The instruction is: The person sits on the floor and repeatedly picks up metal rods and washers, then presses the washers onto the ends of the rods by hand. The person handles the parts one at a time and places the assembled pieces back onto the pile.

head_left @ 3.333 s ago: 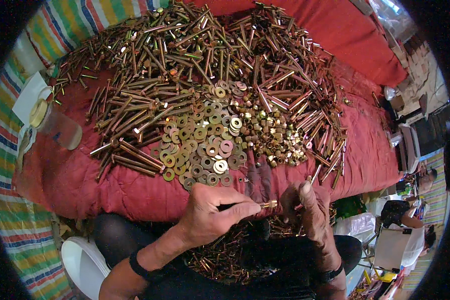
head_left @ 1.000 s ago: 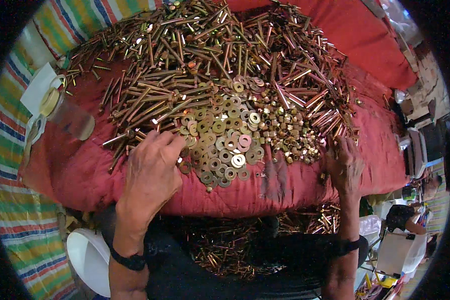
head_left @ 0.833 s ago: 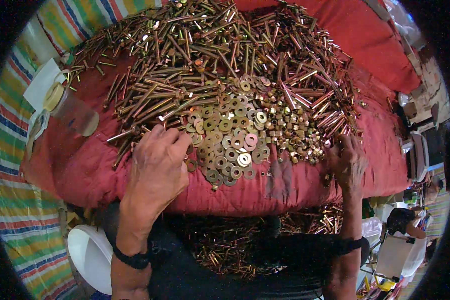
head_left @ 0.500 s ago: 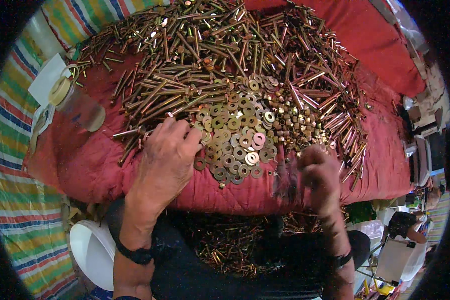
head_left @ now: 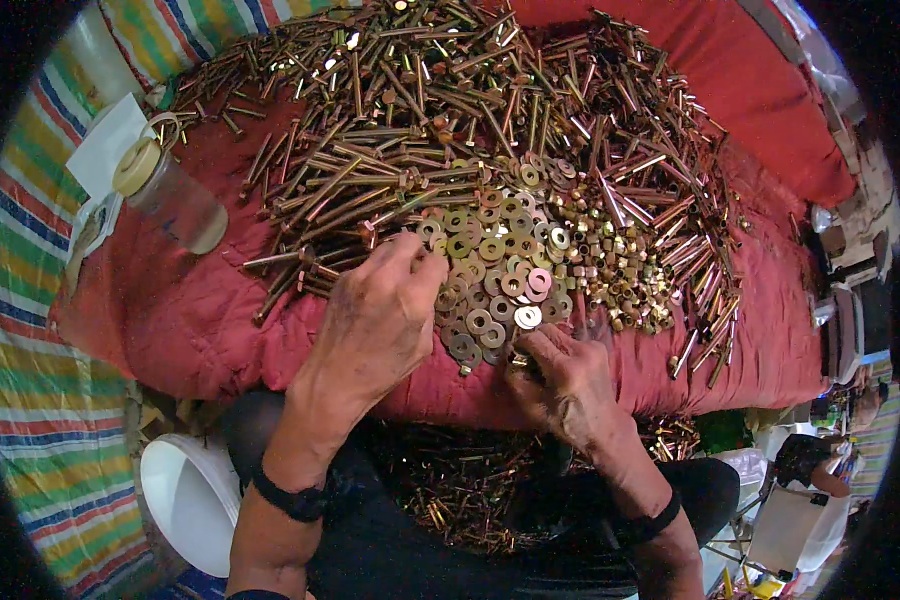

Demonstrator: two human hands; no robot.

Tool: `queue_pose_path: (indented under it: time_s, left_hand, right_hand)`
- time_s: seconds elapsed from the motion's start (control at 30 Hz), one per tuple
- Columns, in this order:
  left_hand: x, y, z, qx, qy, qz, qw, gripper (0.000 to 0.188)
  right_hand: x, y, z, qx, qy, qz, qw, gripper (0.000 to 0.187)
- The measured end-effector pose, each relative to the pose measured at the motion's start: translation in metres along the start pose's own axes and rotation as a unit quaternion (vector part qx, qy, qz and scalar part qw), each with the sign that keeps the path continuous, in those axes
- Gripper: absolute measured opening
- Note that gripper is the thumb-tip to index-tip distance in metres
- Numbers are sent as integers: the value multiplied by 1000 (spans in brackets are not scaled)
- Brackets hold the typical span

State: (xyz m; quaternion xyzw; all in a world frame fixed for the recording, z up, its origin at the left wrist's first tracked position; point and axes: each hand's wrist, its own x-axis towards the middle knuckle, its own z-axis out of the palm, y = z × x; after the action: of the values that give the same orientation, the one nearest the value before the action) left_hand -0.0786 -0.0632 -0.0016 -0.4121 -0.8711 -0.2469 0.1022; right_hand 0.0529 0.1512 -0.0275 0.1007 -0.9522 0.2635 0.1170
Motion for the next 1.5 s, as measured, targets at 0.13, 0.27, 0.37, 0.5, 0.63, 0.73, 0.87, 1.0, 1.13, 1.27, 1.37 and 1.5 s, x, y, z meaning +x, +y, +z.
queue_pose_path:
  time_s: [0.13, 0.27, 0.37, 0.5, 0.63, 0.73, 0.87, 1.0, 1.13, 1.27, 1.37, 1.5]
  left_hand:
    - [2, 14, -19, -54, 144, -18, 988, 24]
    - [-3, 33, -34, -211, 134, -97, 963, 19]
    - [-1, 38, -33, -411, 57, -202, 887, 19]
    - [3, 43, -25, -476, 17, -171, 862, 17]
    - [1, 50, -23, -409, -6, -150, 900, 16]
    - [2, 51, -19, -390, 3, -126, 912, 16]
    - [0, 53, -10, -399, 6, -98, 912, 15]
    - [-3, 56, -5, -419, -15, -109, 901, 13]
    - [-3, 58, -1, -409, -16, -79, 909, 13]
    - [-5, 63, 6, -367, -33, -37, 929, 13]
    - [-8, 72, 16, -355, -26, -15, 934, 15]
    - [-9, 73, 24, -449, -2, -92, 889, 18]
  right_hand:
    - [3, -2, -10, 135, -2, 139, 981, 15]
    - [0, -8, -29, 271, 52, 316, 908, 14]
    - [-1, -11, -36, 240, 69, 322, 913, 11]
    - [-2, -14, -37, 227, 86, 274, 931, 9]
    - [-6, -12, -41, 300, 65, 347, 886, 7]
    - [-10, -9, -47, 307, 92, 355, 878, 5]
    - [-13, -7, -50, 297, 93, 326, 893, 6]
    - [-17, -6, -55, 325, 83, 351, 874, 8]
    - [-23, 0, -54, 321, 92, 322, 886, 5]
    - [-29, 7, -45, 220, 75, 228, 946, 11]
    - [-32, 3, -47, 56, 39, 57, 996, 10]
    - [-27, -8, -61, 367, 148, 316, 862, 26]
